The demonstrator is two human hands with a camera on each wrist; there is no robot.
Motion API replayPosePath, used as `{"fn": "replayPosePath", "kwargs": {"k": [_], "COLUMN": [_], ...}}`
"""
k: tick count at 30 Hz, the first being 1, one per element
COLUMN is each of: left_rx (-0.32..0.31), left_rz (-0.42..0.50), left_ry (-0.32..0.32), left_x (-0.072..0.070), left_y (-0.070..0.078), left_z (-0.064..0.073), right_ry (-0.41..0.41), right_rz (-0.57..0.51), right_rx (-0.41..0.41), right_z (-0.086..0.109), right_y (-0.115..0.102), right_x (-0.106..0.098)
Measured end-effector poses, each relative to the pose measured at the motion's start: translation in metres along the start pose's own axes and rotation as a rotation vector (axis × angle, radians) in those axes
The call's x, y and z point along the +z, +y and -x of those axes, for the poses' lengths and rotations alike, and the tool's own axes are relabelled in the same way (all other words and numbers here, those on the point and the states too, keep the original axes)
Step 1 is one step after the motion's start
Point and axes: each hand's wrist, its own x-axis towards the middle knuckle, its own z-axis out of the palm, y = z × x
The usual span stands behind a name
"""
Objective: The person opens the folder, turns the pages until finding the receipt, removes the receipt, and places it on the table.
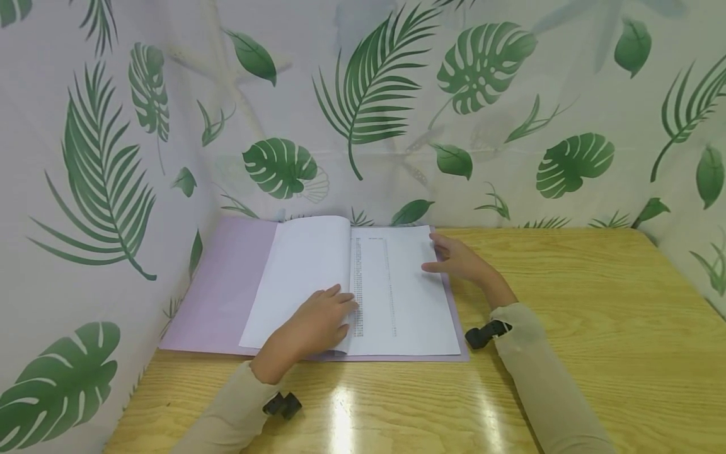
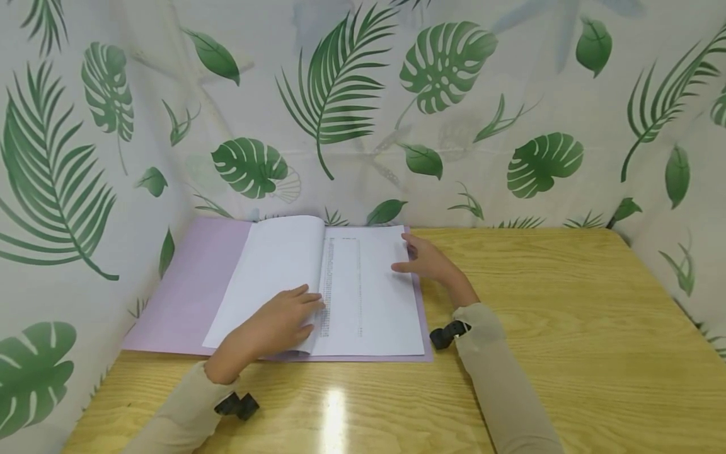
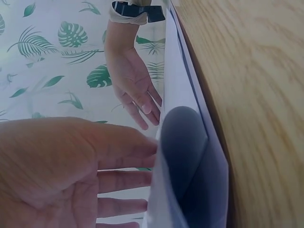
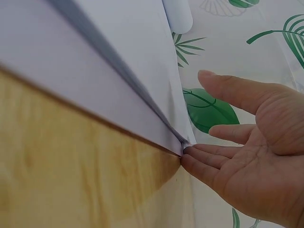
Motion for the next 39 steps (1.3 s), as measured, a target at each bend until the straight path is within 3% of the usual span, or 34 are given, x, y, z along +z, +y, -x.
{"fn": "replayPosePath", "kwargs": {"k": [21,39], "left_rx": [0.009,-0.024], "left_rz": [0.058,0.08], "left_ry": [-0.053,-0.081], "left_x": [-0.004,-0.003], "left_y": [-0.006,-0.007], "left_z": [0.003,0.004], "right_ry": [0.005,0.08], "right_rz": [0.04,-0.066], "right_rx": [0.004,0.029], "right_z": [-0.001,-0.004], "right_y": [0.002,0.008], "right_x": [0.002,0.001]}}
